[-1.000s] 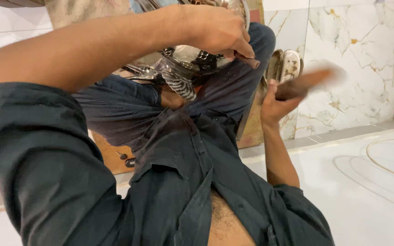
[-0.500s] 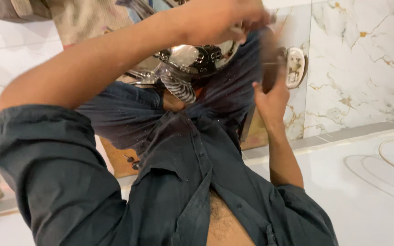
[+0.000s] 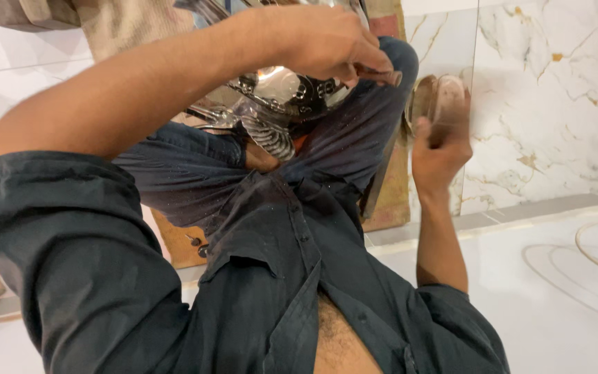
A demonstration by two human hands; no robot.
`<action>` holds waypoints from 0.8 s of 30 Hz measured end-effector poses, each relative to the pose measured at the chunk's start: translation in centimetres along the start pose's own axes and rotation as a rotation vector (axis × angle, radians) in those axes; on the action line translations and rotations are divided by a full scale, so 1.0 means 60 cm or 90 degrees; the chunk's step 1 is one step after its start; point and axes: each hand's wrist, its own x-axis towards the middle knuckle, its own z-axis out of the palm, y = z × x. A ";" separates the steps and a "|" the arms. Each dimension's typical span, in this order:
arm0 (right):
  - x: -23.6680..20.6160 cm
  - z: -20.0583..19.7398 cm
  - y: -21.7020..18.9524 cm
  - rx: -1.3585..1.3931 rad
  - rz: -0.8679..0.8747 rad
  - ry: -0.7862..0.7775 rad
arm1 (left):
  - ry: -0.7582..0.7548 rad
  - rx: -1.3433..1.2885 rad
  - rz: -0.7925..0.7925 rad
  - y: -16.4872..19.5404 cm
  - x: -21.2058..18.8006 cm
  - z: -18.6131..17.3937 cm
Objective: The person sits cross-legged on the floor and repeatedly strikes a silver-colored metal object with a wooden mallet. They hold the object with their left hand and strike it with their right hand, occasionally repositioning the object to access different areas.
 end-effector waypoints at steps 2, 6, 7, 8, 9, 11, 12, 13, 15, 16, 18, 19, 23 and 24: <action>0.004 -0.005 0.005 0.209 0.120 0.049 | 0.026 0.029 -0.016 0.000 -0.004 0.000; 0.032 -0.023 0.006 -0.055 0.077 -0.112 | 0.097 0.049 -0.045 0.004 -0.019 0.008; 0.042 -0.030 0.004 -0.020 0.044 -0.070 | 0.120 0.056 -0.056 0.008 -0.025 0.014; 0.054 -0.038 0.001 0.013 0.013 -0.026 | 0.142 0.061 -0.064 0.011 -0.029 0.020; 0.070 -0.044 -0.004 0.050 -0.022 0.019 | 0.165 0.070 -0.072 0.011 -0.035 0.023; 0.110 -0.074 -0.010 -0.040 -0.011 -0.133 | 0.235 0.053 -0.068 0.015 -0.046 0.033; 0.130 -0.088 -0.016 -0.083 -0.007 -0.210 | 0.271 0.044 -0.066 0.017 -0.053 0.038; 0.149 -0.100 -0.026 -0.053 -0.055 -0.190 | 0.289 0.063 -0.099 0.021 -0.062 0.044; 0.186 -0.127 -0.048 -0.036 -0.121 -0.171 | 0.322 0.104 -0.158 0.029 -0.077 0.061; 0.205 -0.135 -0.061 -0.047 -0.144 -0.173 | 0.361 0.108 -0.166 0.031 -0.082 0.068; 0.235 -0.154 -0.090 -0.130 -0.152 -0.229 | 0.441 0.109 -0.188 0.038 -0.088 0.091; 0.248 -0.160 -0.104 -0.163 -0.167 -0.252 | 0.513 0.049 -0.222 0.040 -0.088 0.102; 0.278 -0.173 -0.160 -0.235 -0.266 -0.275 | 0.773 -0.119 -0.319 0.053 -0.075 0.161; 0.289 -0.169 -0.171 -0.276 -0.276 -0.300 | 0.836 -0.136 -0.330 0.054 -0.069 0.174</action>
